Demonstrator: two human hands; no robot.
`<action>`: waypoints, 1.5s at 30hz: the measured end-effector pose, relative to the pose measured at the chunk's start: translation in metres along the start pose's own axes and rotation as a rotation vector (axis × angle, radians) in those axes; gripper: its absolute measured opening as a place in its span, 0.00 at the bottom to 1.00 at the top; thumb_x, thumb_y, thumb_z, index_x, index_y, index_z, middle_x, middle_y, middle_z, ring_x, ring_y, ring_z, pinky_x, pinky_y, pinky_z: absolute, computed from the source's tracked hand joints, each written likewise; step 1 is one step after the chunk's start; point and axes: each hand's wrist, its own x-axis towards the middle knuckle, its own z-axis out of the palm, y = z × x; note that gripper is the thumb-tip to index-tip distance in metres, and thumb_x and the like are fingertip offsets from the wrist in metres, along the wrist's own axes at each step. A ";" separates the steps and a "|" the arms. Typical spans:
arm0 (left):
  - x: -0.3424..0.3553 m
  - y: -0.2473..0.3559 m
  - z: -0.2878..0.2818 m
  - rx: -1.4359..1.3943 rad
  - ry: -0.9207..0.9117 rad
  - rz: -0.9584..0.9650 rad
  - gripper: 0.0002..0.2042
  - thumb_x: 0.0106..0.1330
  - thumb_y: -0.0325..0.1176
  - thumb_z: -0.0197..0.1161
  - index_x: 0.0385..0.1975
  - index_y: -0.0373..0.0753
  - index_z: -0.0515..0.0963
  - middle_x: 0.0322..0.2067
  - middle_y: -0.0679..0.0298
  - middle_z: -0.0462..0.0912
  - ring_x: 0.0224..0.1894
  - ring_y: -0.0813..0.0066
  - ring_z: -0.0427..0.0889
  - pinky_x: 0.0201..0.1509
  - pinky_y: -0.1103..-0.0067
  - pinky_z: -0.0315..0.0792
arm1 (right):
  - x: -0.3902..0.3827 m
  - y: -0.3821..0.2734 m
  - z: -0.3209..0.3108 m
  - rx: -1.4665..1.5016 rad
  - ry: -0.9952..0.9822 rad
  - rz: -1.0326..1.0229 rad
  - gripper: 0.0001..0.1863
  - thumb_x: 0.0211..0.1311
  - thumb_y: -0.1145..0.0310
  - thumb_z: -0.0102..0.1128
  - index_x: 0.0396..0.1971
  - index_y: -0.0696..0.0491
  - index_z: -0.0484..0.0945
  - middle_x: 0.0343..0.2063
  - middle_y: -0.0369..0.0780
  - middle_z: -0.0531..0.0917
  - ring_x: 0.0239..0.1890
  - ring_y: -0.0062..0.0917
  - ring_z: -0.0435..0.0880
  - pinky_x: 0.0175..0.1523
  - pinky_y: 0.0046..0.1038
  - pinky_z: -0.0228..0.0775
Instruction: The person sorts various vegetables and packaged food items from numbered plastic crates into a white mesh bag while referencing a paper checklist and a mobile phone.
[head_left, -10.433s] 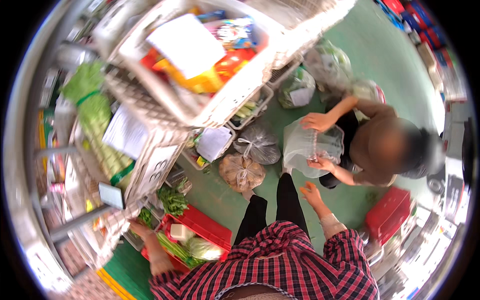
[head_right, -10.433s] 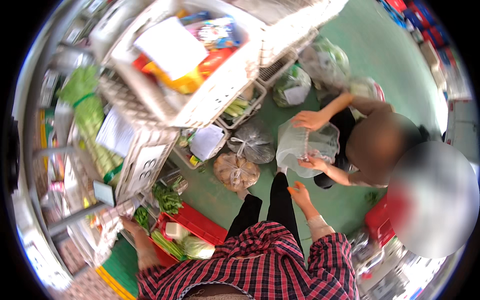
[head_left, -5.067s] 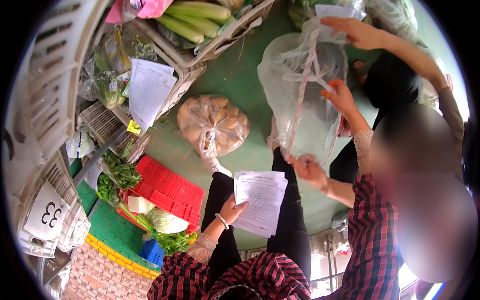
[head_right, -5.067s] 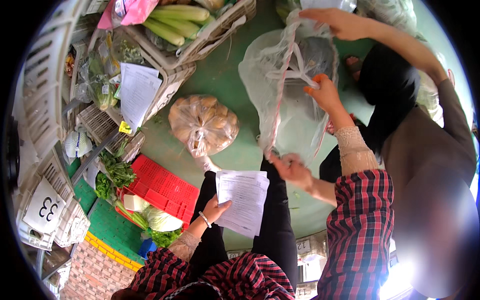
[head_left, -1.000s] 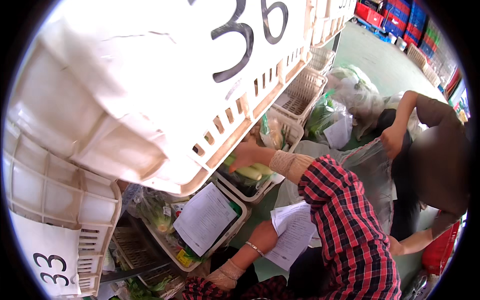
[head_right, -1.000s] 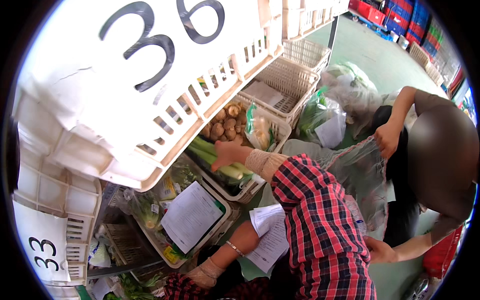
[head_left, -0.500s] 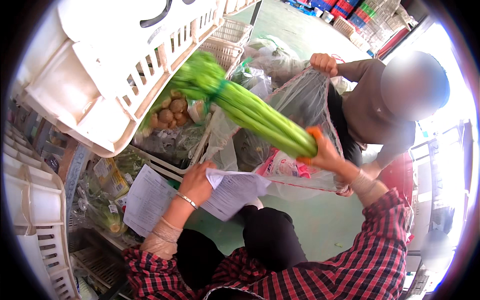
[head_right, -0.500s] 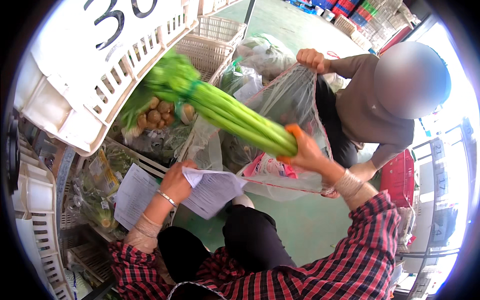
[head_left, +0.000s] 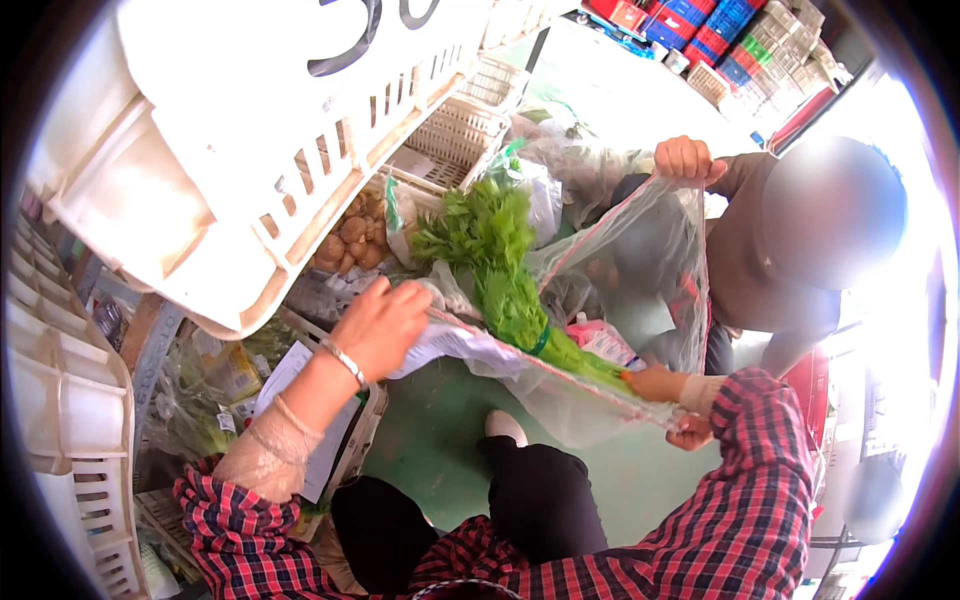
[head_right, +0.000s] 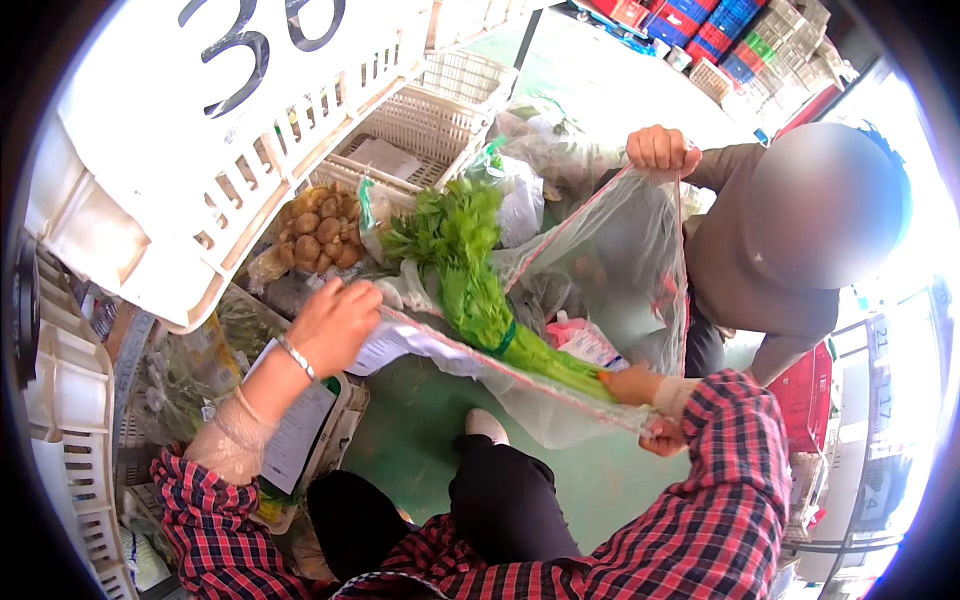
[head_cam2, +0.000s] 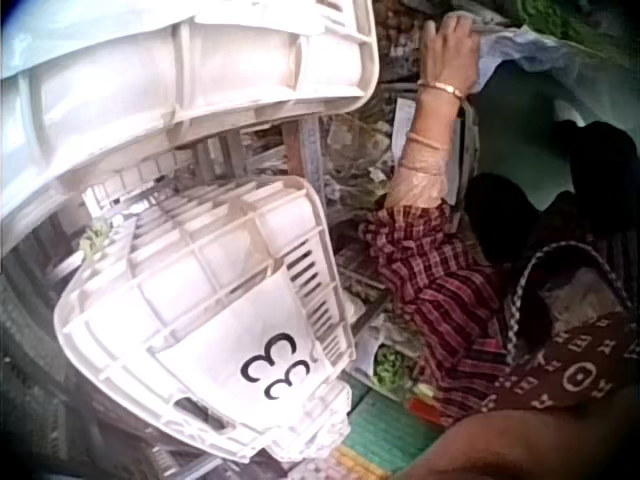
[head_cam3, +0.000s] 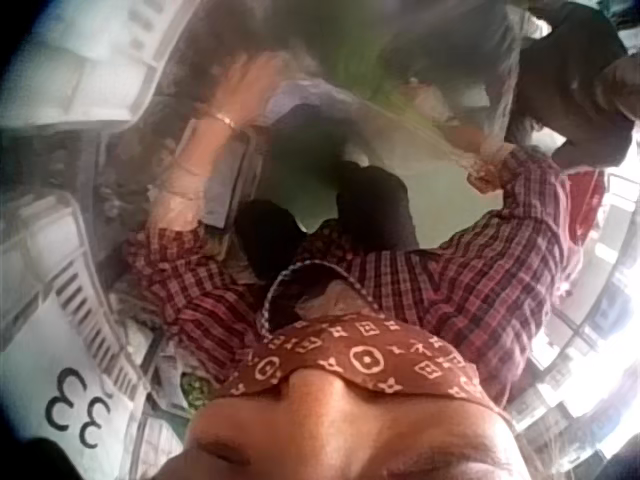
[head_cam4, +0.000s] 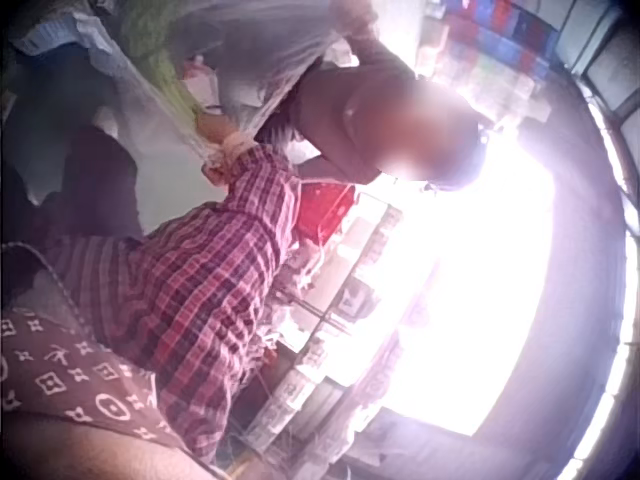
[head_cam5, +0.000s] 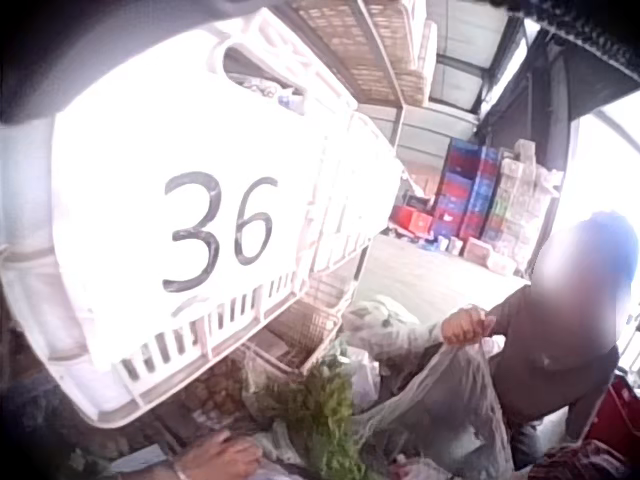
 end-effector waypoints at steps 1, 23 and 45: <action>0.000 0.006 0.002 0.001 -0.003 0.023 0.02 0.47 0.27 0.55 0.17 0.39 0.73 0.30 0.65 0.70 0.41 0.72 0.70 0.42 0.77 0.62 | 0.000 -0.010 -0.007 -0.087 -0.055 -0.061 0.40 0.39 0.47 0.66 0.49 0.56 0.64 0.35 0.49 0.78 0.38 0.45 0.77 0.42 0.40 0.67; 0.026 -0.022 -0.013 0.089 -0.112 0.064 0.05 0.46 0.29 0.53 0.18 0.39 0.76 0.32 0.65 0.72 0.37 0.72 0.69 0.41 0.77 0.64 | -0.076 -0.160 -0.140 0.361 0.604 -0.353 0.41 0.48 0.46 0.58 0.53 0.62 0.57 0.28 0.51 0.78 0.26 0.43 0.78 0.31 0.37 0.69; -0.026 0.044 0.066 -0.260 -0.239 0.004 0.05 0.40 0.29 0.54 0.19 0.38 0.72 0.28 0.64 0.68 0.35 0.68 0.68 0.39 0.78 0.65 | 0.224 -0.270 -0.299 0.287 1.196 -0.275 0.25 0.51 0.57 0.59 0.43 0.60 0.67 0.34 0.45 0.76 0.29 0.34 0.79 0.30 0.35 0.69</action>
